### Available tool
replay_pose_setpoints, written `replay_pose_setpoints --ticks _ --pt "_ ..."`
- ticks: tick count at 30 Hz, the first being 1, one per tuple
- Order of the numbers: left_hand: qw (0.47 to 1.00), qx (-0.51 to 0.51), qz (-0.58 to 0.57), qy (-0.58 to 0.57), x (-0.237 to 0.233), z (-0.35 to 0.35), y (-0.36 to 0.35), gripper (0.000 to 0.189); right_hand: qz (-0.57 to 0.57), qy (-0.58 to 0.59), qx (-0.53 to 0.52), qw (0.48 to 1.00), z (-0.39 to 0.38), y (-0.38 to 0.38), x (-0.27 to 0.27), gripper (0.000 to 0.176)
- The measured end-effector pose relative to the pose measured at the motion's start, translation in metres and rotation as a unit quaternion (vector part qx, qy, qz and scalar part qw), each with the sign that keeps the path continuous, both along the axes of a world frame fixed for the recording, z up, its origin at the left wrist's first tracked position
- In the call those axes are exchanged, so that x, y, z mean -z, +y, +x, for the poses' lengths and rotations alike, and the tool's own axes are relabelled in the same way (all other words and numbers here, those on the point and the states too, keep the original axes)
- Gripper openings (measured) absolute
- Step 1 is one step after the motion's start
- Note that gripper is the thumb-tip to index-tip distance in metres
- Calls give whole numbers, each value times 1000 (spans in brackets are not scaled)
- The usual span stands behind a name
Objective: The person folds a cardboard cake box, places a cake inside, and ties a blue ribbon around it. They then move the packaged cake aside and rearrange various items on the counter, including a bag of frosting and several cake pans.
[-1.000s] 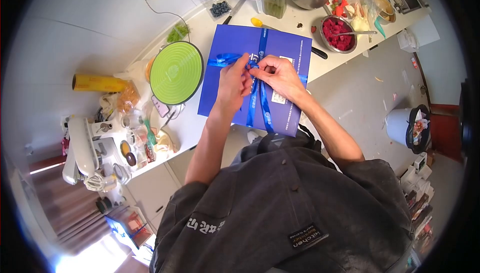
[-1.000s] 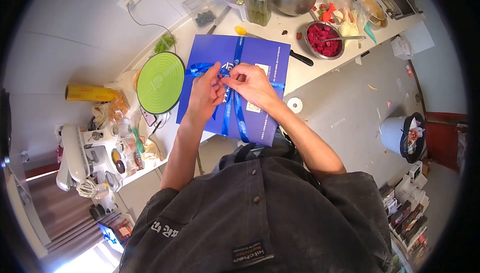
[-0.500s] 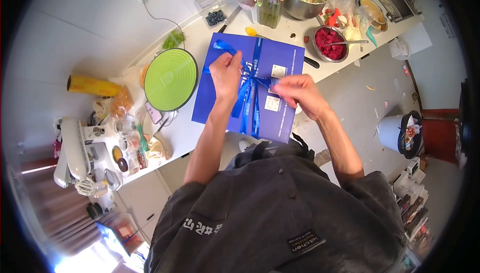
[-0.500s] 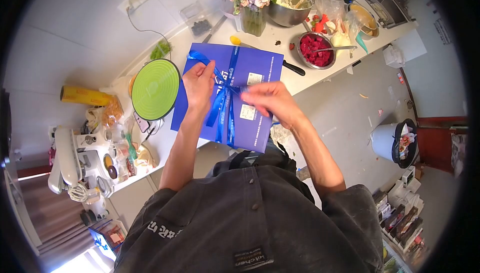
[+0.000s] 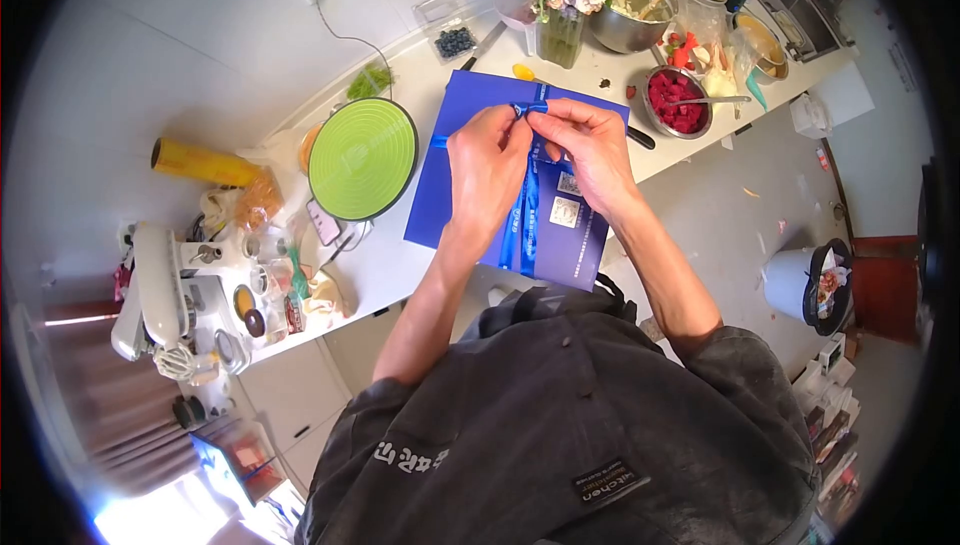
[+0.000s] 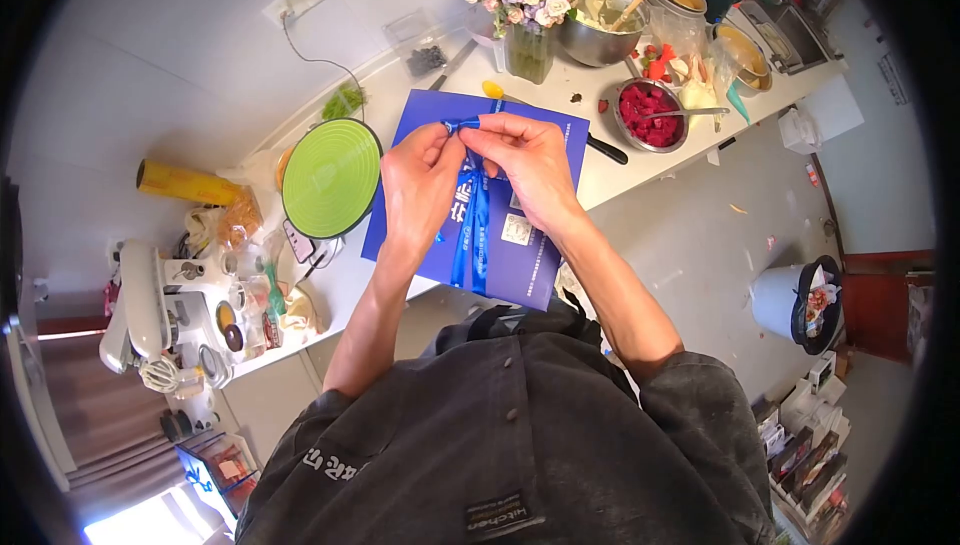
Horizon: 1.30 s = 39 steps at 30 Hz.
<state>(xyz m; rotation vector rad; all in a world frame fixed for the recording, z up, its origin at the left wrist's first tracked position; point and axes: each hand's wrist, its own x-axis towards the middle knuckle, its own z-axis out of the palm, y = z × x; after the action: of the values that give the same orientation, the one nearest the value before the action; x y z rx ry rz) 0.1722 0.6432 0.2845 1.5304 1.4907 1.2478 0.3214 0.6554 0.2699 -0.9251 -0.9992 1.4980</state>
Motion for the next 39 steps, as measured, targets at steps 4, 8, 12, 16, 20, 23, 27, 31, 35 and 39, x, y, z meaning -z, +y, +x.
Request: replay_pose_setpoints --ticks 4,8,12,16,20,23,27,31,35,39 --pt "996 -10 -91 -13 -17 4 -3 20 37 -44 -8 998 9 0 -2 22" --pt "999 2 -46 15 -19 8 -3 20 40 -19 -15 999 14 -5 -3 23" --pt "989 1 105 105 -9 6 0 16 9 31 -7 999 15 -3 4 19" --pt "954 -20 -81 -288 -1 -1 3 16 3 106 34 994 14 9 17 24" --pt "885 85 -196 -415 23 -25 5 15 -55 246 33 967 5 25 30 28" --pt "935 79 -237 -251 28 -44 -2 19 -31 155 17 987 0 31 50 27" --pt "985 29 -170 -10 71 -70 -7 22 -85 57 85 991 11 39 70 23" --pt "989 -3 -90 114 100 -72 -4 23 11 -79 162 984 -2 54 96 13" --pt "990 -5 -122 65 71 -62 -7 19 80 -186 48 978 12 29 56 18" --pt "993 -34 -109 -12 57 -52 -28 33 193 -289 114 931 31 -1 61 23"
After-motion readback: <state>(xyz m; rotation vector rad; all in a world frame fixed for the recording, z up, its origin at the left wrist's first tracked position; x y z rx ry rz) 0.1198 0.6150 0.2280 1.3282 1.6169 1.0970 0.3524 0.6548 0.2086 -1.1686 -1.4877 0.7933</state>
